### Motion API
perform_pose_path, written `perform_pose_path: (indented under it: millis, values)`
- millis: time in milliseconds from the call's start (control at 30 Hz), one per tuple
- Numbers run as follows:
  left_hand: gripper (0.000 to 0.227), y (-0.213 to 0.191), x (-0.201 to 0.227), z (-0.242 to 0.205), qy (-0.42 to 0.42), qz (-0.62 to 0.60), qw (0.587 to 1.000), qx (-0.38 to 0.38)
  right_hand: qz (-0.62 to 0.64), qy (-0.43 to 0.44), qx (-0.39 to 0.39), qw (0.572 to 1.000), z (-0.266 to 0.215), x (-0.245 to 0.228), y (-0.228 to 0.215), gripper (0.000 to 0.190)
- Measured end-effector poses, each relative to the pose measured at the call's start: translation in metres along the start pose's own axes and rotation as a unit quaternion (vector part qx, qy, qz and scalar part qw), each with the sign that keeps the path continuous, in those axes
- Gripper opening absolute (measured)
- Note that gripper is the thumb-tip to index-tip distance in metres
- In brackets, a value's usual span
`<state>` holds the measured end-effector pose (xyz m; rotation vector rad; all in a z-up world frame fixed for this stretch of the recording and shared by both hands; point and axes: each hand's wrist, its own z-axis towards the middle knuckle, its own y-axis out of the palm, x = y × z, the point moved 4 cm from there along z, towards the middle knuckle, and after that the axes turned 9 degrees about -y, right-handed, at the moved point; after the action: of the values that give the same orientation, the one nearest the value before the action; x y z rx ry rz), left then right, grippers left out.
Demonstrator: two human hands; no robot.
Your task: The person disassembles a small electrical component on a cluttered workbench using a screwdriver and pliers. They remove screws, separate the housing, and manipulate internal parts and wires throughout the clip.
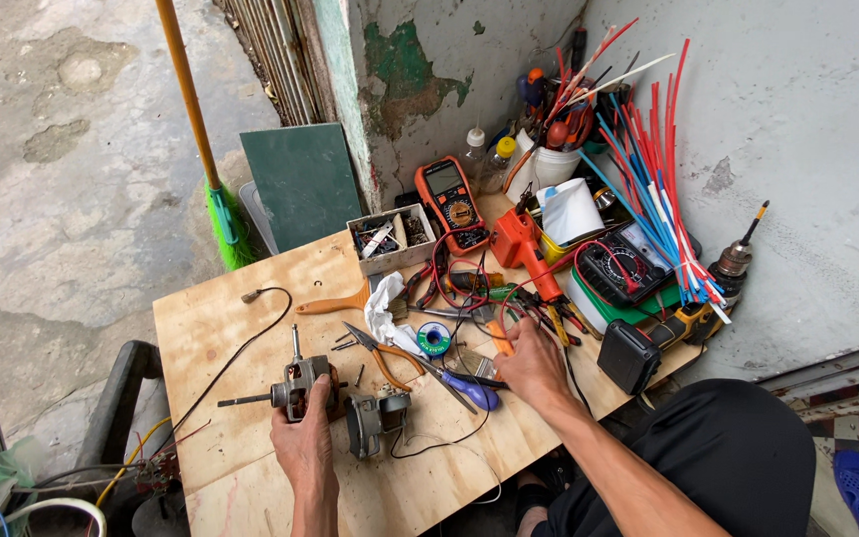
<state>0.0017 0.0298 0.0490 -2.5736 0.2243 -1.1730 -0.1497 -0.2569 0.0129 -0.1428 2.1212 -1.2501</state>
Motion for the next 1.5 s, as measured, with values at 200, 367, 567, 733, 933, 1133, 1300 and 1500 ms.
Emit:
perform_pose_path:
  millis: [200, 367, 567, 733, 933, 1133, 1300, 1500]
  values:
    - [0.068, 0.001, 0.000, 0.000, 0.002, -0.003, 1.000, 0.000, 0.149, -0.176, 0.235, 0.944, -0.017, -0.021, -0.055, 0.009]
    - [0.069, 0.000, 0.000, 0.001, -0.002, -0.009, 1.000, -0.007, 0.087, -0.315, 0.315, 0.891, -0.040, -0.058, -0.094, 0.017]
    - [0.064, -0.001, 0.002, -0.003, 0.001, -0.023, 1.000, -0.014, 0.105, -0.257, 0.127, 0.952, 0.001, -0.043, -0.043, 0.031]
    - [0.067, -0.004, 0.004, -0.004, -0.007, -0.020, 1.000, -0.011, 0.131, -0.372, 0.139, 0.908, -0.017, -0.078, -0.057, 0.022]
    - [0.068, -0.003, 0.007, -0.006, -0.015, -0.010, 1.000, -0.016, -0.076, -0.384, -0.028, 0.920, 0.042, -0.033, 0.017, 0.001]
    - [0.069, -0.005, 0.005, -0.004, -0.024, 0.002, 1.000, -0.011, -0.169, -0.337, -0.031, 0.926, 0.064, -0.011, 0.056, 0.023]
    - [0.070, -0.007, 0.009, -0.006, -0.025, 0.004, 1.000, -0.015, -0.182, -0.336, -0.019, 0.924, 0.073, -0.015, 0.060, 0.033]
    - [0.070, -0.009, 0.012, -0.008, -0.039, -0.002, 0.999, -0.021, -0.142, -0.292, -0.086, 0.942, 0.038, -0.072, 0.006, 0.020]
